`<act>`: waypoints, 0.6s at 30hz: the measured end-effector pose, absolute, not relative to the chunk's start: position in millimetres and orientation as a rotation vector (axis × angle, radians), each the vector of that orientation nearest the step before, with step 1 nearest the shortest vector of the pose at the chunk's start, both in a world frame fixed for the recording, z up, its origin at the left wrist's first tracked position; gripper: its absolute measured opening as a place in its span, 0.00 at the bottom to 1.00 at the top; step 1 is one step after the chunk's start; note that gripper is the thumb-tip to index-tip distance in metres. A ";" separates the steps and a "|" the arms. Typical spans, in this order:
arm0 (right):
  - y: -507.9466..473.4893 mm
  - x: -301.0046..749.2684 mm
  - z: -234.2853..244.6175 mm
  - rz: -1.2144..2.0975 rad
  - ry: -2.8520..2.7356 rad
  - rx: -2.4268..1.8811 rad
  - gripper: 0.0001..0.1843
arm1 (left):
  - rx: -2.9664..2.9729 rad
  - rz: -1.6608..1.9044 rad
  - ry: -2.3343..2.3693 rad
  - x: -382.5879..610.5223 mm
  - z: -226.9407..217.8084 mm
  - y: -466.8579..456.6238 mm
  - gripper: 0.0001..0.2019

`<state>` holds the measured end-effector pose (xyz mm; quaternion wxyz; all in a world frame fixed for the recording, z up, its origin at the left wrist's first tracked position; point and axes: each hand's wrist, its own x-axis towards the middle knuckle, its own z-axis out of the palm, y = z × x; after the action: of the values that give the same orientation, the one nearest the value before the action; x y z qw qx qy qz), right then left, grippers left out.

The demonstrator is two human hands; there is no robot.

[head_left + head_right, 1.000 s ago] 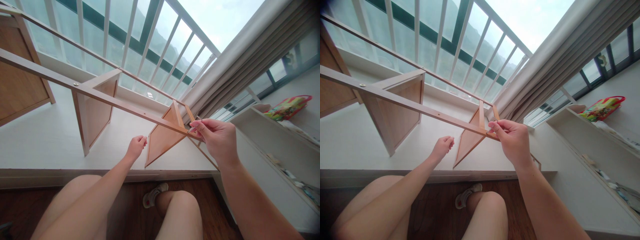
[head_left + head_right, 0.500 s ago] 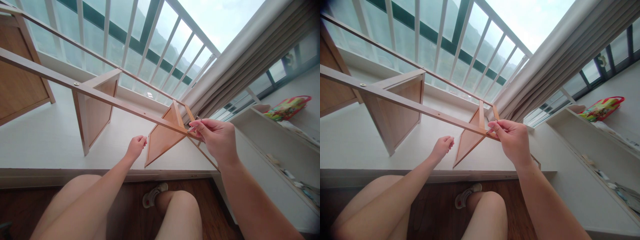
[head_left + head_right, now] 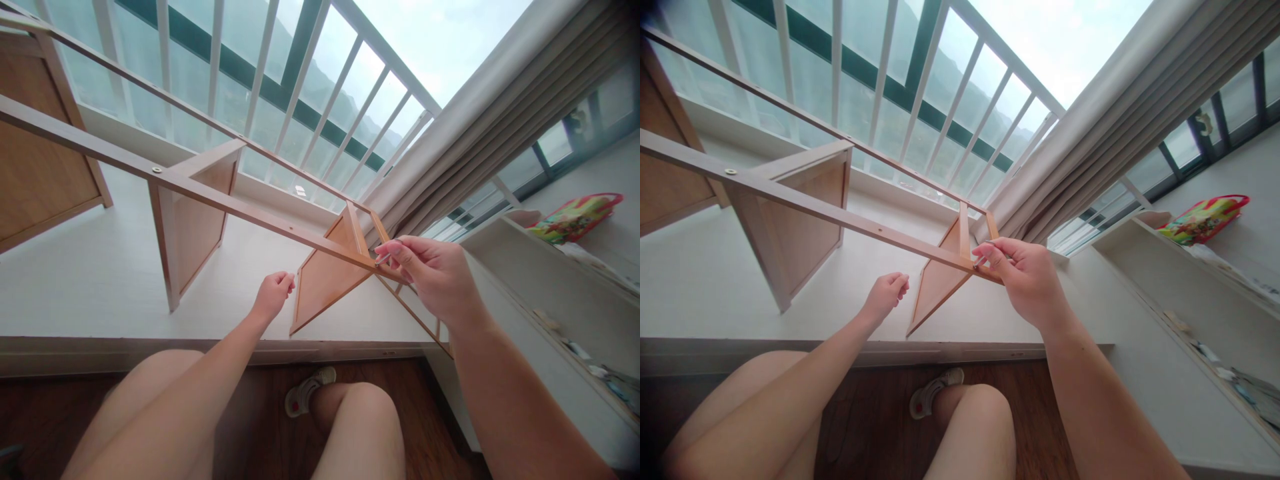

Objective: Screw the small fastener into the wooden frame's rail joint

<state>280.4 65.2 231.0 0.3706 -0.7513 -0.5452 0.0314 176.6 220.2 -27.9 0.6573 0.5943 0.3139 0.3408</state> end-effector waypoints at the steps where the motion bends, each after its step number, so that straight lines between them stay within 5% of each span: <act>1: 65.0 280.0 230.7 0.091 -1.399 -1.921 0.18 | 1.344 0.772 0.709 176.7 -28.0 220.3 0.17; 12: 64.7 277.8 229.2 0.159 -1.409 -1.892 0.18 | 1.345 0.763 0.712 176.3 -28.4 220.2 0.17; 18: 62.0 274.6 235.4 -0.093 -1.482 -1.884 0.23 | 1.339 0.764 0.706 178.3 -30.3 220.7 0.17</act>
<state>274.6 62.0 235.4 0.3631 -0.7318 -0.5756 -0.0360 178.3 220.7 -30.3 0.6616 0.5921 0.3124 0.3378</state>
